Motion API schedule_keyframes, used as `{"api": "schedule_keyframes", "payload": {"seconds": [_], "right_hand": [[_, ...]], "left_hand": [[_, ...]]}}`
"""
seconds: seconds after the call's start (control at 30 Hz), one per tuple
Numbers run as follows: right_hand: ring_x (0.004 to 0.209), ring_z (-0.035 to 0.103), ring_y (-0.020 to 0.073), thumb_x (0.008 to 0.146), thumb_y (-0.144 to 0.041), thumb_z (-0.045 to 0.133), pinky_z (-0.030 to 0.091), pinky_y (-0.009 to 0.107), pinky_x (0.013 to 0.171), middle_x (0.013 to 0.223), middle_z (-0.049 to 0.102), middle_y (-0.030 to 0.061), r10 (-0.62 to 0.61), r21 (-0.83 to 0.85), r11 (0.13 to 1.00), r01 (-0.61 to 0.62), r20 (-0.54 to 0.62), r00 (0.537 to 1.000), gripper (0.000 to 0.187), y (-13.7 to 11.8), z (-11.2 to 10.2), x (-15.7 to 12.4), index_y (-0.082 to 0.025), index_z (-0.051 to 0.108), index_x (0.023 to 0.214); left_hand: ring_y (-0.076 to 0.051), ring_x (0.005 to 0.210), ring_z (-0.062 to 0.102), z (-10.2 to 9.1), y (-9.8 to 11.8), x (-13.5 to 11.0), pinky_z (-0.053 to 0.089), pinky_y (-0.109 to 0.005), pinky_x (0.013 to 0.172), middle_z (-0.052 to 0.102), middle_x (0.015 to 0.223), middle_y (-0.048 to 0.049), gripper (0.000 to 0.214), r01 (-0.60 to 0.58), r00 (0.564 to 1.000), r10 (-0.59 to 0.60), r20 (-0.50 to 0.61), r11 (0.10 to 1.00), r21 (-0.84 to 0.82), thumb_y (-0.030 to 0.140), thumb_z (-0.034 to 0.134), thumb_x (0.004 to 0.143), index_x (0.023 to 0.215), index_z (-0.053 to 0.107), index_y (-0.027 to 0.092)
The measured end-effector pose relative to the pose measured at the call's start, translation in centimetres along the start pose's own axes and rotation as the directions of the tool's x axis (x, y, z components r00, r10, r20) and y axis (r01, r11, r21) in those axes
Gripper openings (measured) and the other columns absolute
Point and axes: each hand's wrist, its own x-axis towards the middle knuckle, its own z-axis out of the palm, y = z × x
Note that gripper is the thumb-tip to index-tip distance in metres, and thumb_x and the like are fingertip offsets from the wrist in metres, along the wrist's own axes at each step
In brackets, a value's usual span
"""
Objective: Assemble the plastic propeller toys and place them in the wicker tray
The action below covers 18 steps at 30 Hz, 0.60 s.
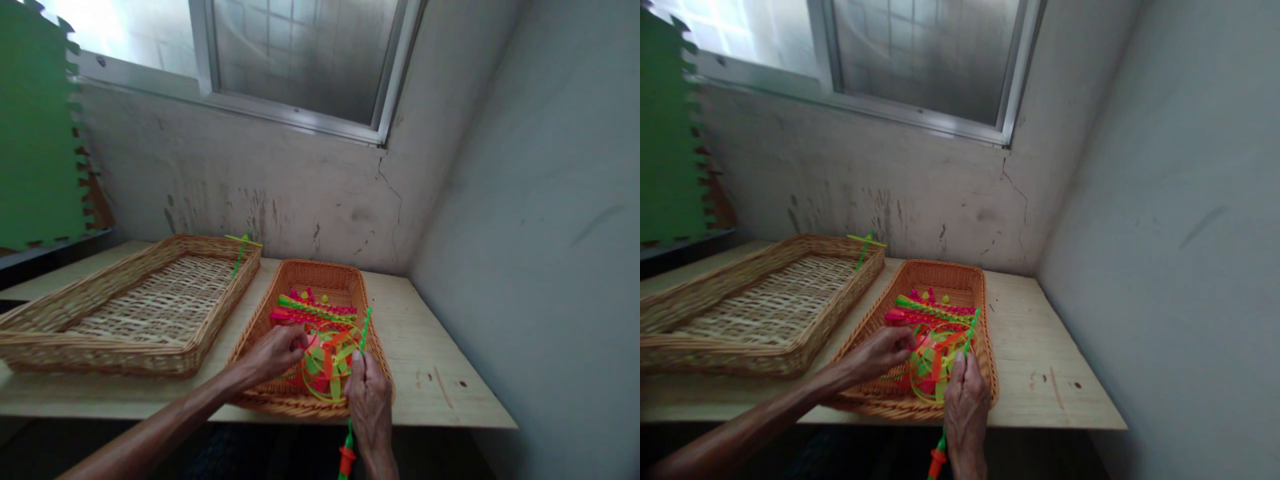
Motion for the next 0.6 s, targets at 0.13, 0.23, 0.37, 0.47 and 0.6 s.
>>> {"api": "schedule_keyframes", "payload": {"seconds": [0.13,0.23,0.37,0.47,0.6], "right_hand": [[0.041,0.044,0.0144,0.080,-0.058,0.035,0.033,0.026,0.046,0.042,0.042,-0.0044,0.022,0.040,0.999,-0.023,0.028,0.999,0.039,0.3,0.0,0.1,-0.025,0.044,0.060],[0.040,0.043,0.0130,0.077,-0.059,0.042,0.033,0.024,0.045,0.041,0.043,-0.0049,0.039,0.085,0.995,-0.043,0.051,0.998,0.039,0.4,0.0,0.2,-0.025,0.044,0.059],[0.037,0.042,0.0102,0.075,-0.060,0.047,0.033,0.022,0.042,0.041,0.043,-0.0064,0.069,0.179,0.979,-0.093,0.132,0.989,0.040,0.1,-0.2,0.5,-0.023,0.047,0.060],[0.034,0.040,0.0090,0.076,-0.062,0.046,0.033,0.019,0.038,0.038,0.041,-0.0093,0.106,0.268,0.950,-0.157,0.197,0.975,0.043,-0.8,-0.4,0.7,-0.020,0.053,0.077],[0.034,0.038,0.0070,0.077,-0.062,0.047,0.033,0.018,0.040,0.036,0.041,-0.0105,0.131,0.363,0.907,-0.213,0.237,0.963,0.046,-2.0,-0.5,0.7,-0.017,0.054,0.083]], "left_hand": [[-0.009,0.052,0.043,-0.9,-1.7,0.5,0.028,-0.018,0.047,0.049,0.058,0.0035,0.020,-0.015,0.998,0.002,-0.058,0.972,-0.233,0.019,0.049,0.067,0.082,0.060,0.012],[-0.008,0.052,0.040,-2.6,-1.9,0.3,0.029,-0.017,0.047,0.046,0.057,0.0048,0.020,-0.012,0.998,-0.011,-0.059,0.925,-0.381,0.023,0.053,0.065,0.081,0.059,0.012],[-0.007,0.052,0.040,-5.5,-0.1,-0.8,0.029,-0.017,0.047,0.049,0.059,0.0037,0.029,0.032,0.997,-0.062,-0.036,0.831,-0.555,0.033,0.061,0.064,0.083,0.061,0.011],[-0.006,0.047,0.038,-6.9,1.6,-1.5,0.030,-0.017,0.045,0.051,0.059,0.0038,0.035,0.077,0.995,-0.095,0.009,0.740,-0.668,0.039,0.065,0.063,0.086,0.061,0.012],[-0.005,0.043,0.036,-6.9,2.7,-1.8,0.033,-0.018,0.043,0.051,0.057,0.0043,0.037,0.093,0.995,-0.091,0.044,0.649,-0.756,0.040,0.068,0.061,0.084,0.061,0.012]]}}
